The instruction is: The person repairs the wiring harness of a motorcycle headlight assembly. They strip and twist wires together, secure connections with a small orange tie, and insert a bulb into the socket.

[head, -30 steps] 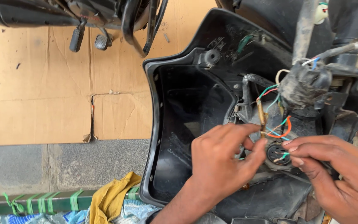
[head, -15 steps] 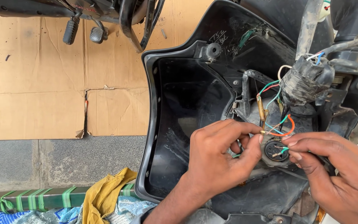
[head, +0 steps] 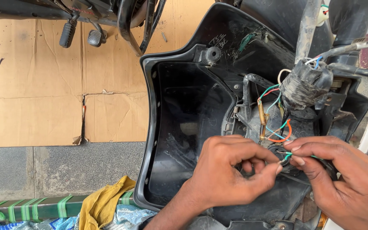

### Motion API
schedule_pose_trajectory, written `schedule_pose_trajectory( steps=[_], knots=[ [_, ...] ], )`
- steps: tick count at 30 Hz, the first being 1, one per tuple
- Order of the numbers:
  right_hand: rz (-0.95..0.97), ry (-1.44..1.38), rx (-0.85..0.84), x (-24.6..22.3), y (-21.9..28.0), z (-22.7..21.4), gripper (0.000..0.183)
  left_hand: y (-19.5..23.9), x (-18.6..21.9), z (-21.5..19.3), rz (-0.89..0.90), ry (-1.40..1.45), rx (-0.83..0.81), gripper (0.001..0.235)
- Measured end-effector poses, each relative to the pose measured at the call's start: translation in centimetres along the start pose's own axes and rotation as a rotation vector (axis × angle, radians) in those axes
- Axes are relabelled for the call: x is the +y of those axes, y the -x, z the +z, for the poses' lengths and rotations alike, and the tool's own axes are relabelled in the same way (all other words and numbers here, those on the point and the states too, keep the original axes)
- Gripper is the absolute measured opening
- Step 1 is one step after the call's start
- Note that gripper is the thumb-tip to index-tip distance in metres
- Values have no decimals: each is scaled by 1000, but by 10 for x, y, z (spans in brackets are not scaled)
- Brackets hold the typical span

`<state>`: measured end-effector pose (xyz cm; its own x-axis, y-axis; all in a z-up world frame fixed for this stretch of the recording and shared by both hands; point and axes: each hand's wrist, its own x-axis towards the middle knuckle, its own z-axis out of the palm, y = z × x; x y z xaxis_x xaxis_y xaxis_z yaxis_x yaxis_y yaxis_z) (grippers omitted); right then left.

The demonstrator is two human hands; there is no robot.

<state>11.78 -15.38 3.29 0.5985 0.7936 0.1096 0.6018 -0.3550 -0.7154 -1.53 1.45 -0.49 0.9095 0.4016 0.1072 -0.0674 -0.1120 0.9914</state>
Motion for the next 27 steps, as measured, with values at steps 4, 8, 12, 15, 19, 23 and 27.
schedule_pose_trajectory(
  steps=[4, 8, 12, 15, 19, 23, 27],
  knots=[
    [-5, 60, 14, -3, 0, 0, 11, -1, -4, 3, -4, 34, -34, 12],
    [12, 65, 4, -5, 0, -1, 11, 0, -9, 7, 5, -30, 16, 11],
    [-40, 4, -33, -3, -2, -5, 9, -3, -9, 8, 67, -113, 57, 11],
    [-36, 76, -70, 3, 1, -6, 9, -2, -10, 6, 188, -202, 69, 13],
    [-31, 82, -65, 7, 3, -6, 10, -3, -10, 4, 309, -258, 47, 18],
    [-23, 63, -45, 9, 5, -5, 10, -4, -9, 3, 345, -260, 19, 20],
    [-38, 55, -45, 9, 3, -4, 8, -5, -9, 3, 364, -257, 6, 21]
  ],
)
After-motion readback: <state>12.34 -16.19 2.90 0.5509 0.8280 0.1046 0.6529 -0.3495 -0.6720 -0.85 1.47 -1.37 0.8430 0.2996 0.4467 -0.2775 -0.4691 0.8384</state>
